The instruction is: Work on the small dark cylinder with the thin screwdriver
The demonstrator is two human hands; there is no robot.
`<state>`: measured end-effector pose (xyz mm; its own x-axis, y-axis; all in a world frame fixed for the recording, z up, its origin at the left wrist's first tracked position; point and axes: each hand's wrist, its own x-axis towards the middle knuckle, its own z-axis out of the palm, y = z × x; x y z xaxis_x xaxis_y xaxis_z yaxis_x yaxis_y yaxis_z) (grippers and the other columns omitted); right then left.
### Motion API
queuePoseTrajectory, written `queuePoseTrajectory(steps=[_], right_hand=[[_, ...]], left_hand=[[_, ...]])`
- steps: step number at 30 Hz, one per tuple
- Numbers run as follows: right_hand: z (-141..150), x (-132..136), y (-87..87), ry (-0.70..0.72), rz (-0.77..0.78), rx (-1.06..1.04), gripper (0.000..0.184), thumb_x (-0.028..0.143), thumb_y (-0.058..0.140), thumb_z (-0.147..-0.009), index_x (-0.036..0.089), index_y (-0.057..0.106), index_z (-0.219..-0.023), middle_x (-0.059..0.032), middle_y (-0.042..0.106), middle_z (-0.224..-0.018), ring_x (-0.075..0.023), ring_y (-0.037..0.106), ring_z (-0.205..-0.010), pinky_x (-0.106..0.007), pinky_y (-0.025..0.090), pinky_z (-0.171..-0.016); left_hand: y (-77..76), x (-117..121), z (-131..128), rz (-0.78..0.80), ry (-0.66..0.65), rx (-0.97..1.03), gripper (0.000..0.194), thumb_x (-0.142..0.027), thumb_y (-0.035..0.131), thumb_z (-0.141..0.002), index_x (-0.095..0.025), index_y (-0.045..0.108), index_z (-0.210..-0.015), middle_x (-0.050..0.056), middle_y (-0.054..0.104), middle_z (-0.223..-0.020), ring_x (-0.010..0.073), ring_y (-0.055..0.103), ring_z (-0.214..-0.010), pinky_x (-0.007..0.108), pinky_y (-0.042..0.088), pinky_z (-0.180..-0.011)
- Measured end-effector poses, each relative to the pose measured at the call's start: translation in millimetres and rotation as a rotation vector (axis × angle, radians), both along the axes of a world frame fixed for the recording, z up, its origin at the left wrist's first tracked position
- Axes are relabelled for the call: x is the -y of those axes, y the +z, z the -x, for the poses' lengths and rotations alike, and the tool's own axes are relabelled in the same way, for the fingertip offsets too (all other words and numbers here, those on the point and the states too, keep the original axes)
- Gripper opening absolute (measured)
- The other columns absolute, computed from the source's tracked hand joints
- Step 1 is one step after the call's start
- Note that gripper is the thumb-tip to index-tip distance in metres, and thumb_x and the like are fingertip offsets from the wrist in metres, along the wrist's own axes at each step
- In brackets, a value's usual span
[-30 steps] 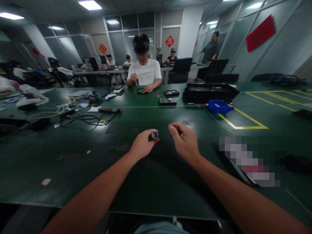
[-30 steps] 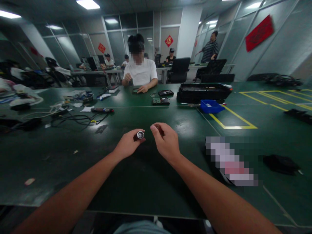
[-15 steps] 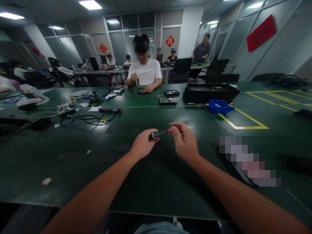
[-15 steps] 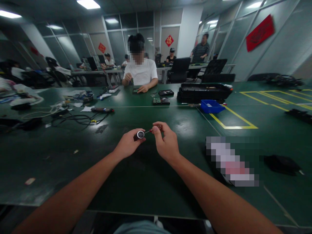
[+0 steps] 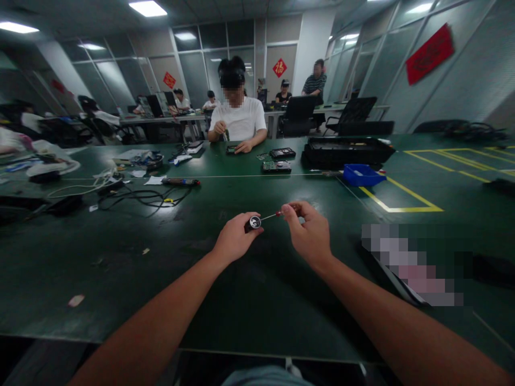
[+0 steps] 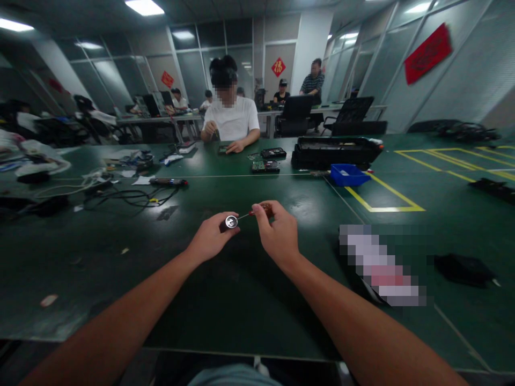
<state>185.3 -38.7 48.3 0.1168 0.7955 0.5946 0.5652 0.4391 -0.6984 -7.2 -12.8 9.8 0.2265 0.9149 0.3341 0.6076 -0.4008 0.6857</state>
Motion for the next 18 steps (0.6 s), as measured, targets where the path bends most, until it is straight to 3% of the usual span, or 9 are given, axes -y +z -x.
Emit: queuePoseTrajectory(steps=[11, 18], right_hand=[[-0.6, -0.5, -2.5, 0.045, 0.010, 0.030, 0.026, 0.041, 0.054, -0.097, 0.020, 0.069, -0.093, -0.0038, 0.073, -0.078, -0.0177, 0.065, -0.069, -0.030, 0.044, -0.063], [-0.8, -0.1, -1.6, -0.028, -0.007, 0.117, 0.043, 0.051, 0.061, -0.090, 0.022, 0.055, -0.059, 0.0024, 0.056, -0.052, -0.0118, 0.046, -0.047, -0.028, 0.031, -0.049]], left_hand=[[-0.6, -2.0, 2.8, -0.011, 0.015, -0.009, 0.036, -0.027, 0.072, -0.084, -0.026, 0.067, -0.120, 0.003, 0.070, -0.117, 0.0214, 0.065, -0.104, 0.036, 0.050, -0.093], [-1.6, -1.1, 1.8, -0.012, -0.005, -0.039, 0.037, -0.027, 0.071, -0.085, -0.025, 0.066, -0.122, 0.004, 0.070, -0.113, 0.0208, 0.065, -0.097, 0.035, 0.051, -0.086]])
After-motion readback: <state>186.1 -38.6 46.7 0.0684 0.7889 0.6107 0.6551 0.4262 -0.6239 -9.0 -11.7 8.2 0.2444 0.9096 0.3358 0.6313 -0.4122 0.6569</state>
